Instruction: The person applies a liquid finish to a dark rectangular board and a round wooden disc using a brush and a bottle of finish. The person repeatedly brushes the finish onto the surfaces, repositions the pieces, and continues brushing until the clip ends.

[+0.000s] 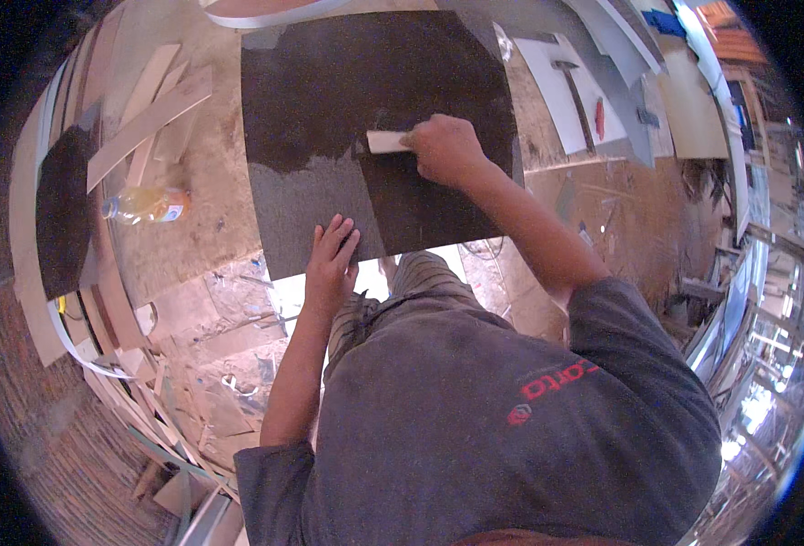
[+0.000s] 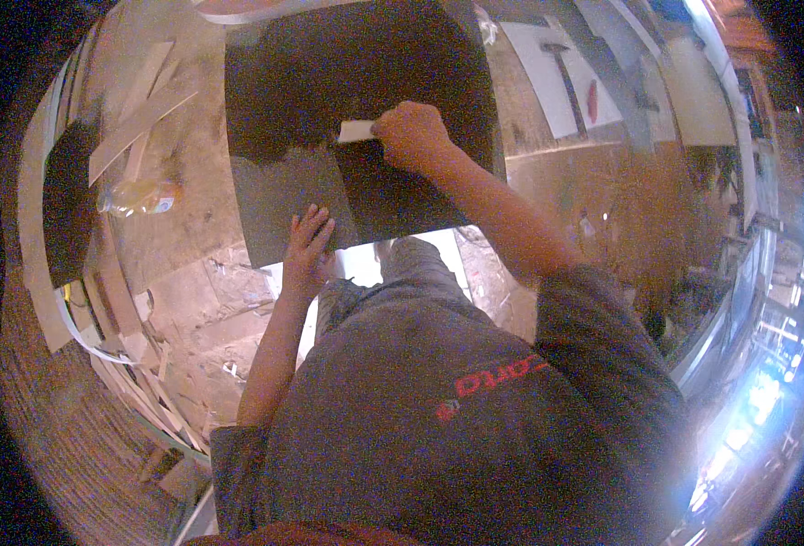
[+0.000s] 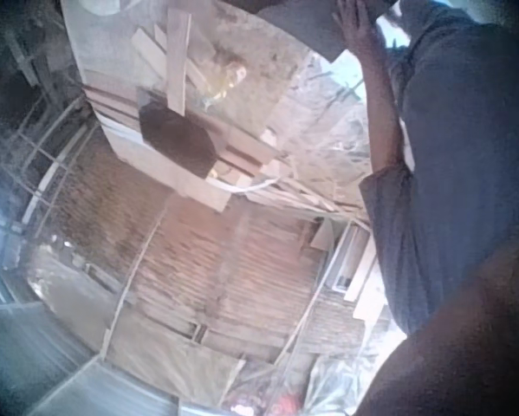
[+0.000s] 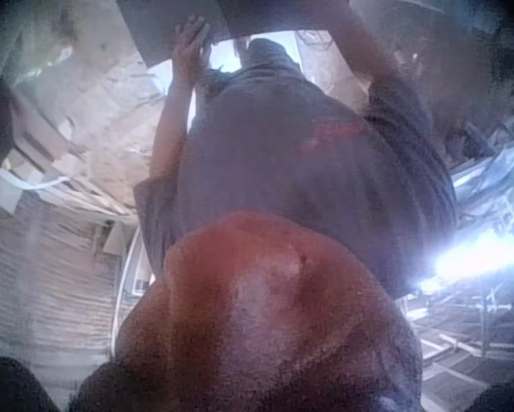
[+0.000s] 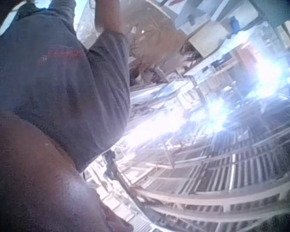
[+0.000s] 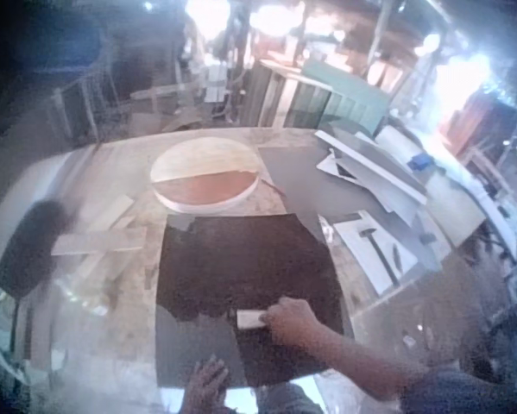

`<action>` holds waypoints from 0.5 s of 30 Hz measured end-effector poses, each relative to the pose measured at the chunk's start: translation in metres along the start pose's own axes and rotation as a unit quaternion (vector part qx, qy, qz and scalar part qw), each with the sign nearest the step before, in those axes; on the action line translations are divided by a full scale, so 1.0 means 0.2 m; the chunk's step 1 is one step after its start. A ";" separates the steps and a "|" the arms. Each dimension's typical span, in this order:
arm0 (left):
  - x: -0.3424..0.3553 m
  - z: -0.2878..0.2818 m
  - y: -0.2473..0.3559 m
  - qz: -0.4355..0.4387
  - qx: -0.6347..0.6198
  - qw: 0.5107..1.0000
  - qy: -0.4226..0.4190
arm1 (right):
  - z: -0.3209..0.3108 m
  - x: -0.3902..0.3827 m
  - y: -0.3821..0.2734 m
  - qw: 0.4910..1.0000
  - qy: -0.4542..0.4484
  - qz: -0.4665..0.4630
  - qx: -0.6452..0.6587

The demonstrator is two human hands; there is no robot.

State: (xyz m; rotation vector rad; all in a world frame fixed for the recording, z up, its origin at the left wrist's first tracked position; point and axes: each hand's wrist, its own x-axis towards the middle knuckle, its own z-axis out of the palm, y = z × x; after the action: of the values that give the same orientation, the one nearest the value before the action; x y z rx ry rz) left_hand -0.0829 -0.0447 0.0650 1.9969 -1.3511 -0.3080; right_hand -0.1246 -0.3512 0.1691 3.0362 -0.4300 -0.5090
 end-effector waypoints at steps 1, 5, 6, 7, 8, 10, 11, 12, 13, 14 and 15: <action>0.00 -0.01 -0.01 0.003 -0.006 1.000 -0.002 | 0.01 -0.05 -0.03 1.000 -0.007 -0.014 0.002; 0.01 -0.02 -0.05 0.013 -0.019 0.999 -0.022 | 0.10 -0.34 -0.13 0.998 -0.035 -0.056 0.020; 0.02 -0.02 -0.05 0.014 -0.019 0.999 -0.027 | 0.13 -0.42 -0.15 0.997 -0.044 -0.063 0.025; 0.02 -0.01 -0.06 0.014 -0.015 0.999 -0.031 | 0.17 -0.51 -0.17 0.996 -0.003 -0.077 0.034; 0.03 -0.01 -0.06 0.014 -0.012 0.999 -0.034 | 0.20 -0.58 -0.19 0.997 -0.014 -0.065 0.038; 0.04 -0.02 -0.06 0.024 -0.014 0.999 -0.034 | 0.23 -0.70 -0.25 0.997 -0.033 -0.041 0.049; 0.04 -0.02 -0.05 0.028 -0.015 0.999 -0.033 | 0.24 -0.75 -0.27 0.997 -0.065 -0.020 0.036; 0.04 -0.02 -0.05 0.030 -0.016 0.999 -0.036 | 0.24 -0.81 -0.30 0.993 -0.114 -0.014 0.035; 0.04 -0.02 -0.06 0.031 -0.014 0.999 -0.037 | 0.24 -0.87 -0.33 0.987 -0.159 -0.010 0.035; 0.04 -0.03 -0.07 0.031 -0.012 0.999 -0.037 | 0.25 -0.93 -0.34 0.978 -0.204 -0.008 0.035; 0.05 -0.02 -0.06 0.049 -0.013 0.998 -0.046 | 0.37 -1.03 -0.31 0.975 -0.191 0.038 0.108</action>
State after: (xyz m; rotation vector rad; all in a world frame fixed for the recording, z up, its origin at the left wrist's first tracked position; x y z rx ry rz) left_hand -0.0681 -0.0501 0.0626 1.9084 -1.4883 -0.3743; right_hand -0.3193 -0.2342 0.1599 3.1019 -0.6525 -1.1175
